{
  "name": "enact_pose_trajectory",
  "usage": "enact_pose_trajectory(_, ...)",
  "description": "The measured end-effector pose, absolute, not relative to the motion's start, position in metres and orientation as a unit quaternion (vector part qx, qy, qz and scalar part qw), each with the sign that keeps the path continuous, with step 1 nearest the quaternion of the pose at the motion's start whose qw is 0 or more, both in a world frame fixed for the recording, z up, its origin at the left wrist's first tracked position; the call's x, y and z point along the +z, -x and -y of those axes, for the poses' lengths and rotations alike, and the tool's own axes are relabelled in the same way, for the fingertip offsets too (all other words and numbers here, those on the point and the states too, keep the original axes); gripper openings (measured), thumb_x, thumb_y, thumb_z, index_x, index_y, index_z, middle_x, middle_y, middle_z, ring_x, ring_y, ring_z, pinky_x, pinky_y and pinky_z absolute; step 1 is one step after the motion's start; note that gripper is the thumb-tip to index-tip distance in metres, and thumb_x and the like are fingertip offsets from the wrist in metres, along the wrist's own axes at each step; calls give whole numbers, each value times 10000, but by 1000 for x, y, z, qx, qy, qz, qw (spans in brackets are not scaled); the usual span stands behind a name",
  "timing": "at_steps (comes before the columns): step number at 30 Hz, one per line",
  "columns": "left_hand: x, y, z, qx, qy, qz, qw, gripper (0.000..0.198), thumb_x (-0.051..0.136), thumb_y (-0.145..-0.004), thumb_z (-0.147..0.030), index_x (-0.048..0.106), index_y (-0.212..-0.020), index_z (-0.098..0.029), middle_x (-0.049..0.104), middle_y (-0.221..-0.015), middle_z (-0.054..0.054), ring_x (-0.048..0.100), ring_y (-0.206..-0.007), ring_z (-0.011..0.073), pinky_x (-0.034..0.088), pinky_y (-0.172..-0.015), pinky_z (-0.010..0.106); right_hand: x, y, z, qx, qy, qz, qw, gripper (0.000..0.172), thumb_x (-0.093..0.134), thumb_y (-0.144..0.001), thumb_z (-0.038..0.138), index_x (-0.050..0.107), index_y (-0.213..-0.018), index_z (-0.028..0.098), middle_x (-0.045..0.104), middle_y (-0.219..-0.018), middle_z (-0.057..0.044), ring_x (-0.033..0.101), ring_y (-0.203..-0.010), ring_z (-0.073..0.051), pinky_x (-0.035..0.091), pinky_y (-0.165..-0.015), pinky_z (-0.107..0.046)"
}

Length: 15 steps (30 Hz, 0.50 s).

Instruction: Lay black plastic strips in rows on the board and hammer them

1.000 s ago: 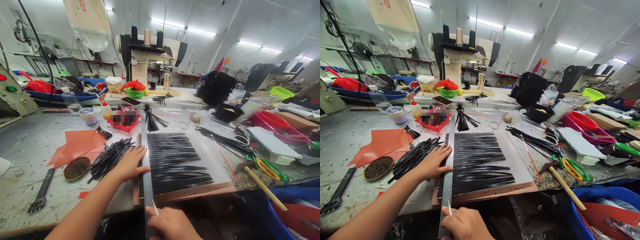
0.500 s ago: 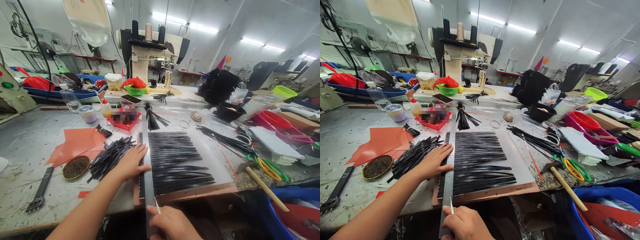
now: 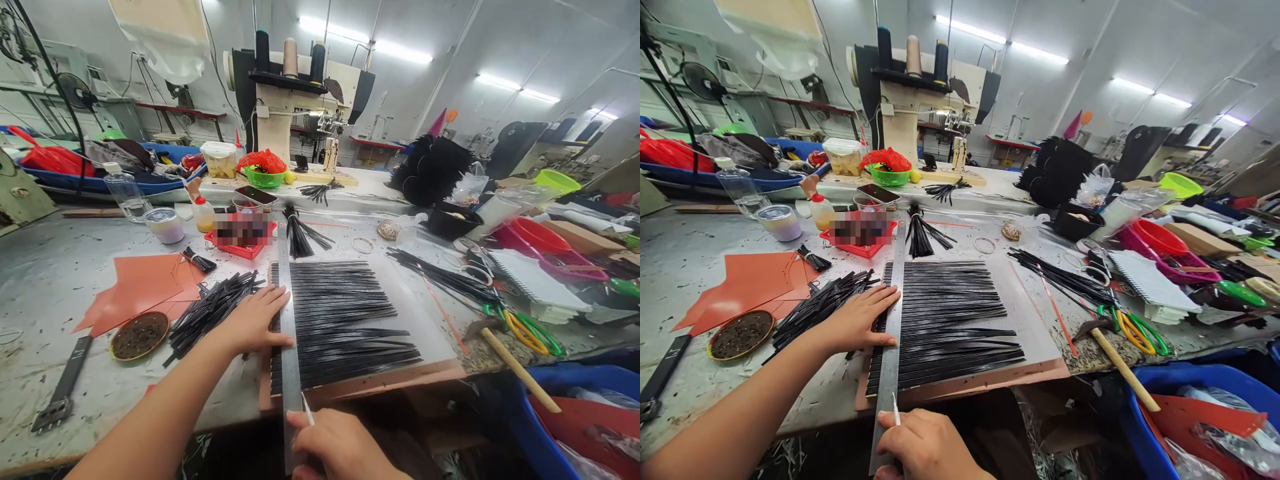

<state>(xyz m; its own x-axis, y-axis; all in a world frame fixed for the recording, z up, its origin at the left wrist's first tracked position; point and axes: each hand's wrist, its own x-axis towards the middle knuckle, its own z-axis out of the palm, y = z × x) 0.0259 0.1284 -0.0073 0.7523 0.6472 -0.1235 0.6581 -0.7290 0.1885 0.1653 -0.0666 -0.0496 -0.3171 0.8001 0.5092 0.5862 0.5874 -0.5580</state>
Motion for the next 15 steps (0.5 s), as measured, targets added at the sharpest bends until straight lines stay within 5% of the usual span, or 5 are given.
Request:
enact_pose_trajectory(7, -7, -29, -128, -42, -929, -350, 113, 893, 558, -654, -654, 261, -1367, -206, 216, -1445, 81, 158, -1324, 298, 190, -1049, 454, -33, -166, 74, 179, 455, 781, 390, 150, 552, -708, 149, 530, -837, 223, 691, -958, -42, 642, -671, -149, 489, -615, -233)
enact_pose_trajectory(15, -3, -29, -126, -51, -933, -340, 102, 1125, 593, -482, -766, 218, -1380, -200, 183, -1454, 85, 152, -1321, 320, 196, -1045, 484, -28, -167, 74, 166, 434, 782, 416, 157, 556, -716, 127, 520, -849, 202, 692, -894, -51, 632, -653, -131, 482, -603, -210)
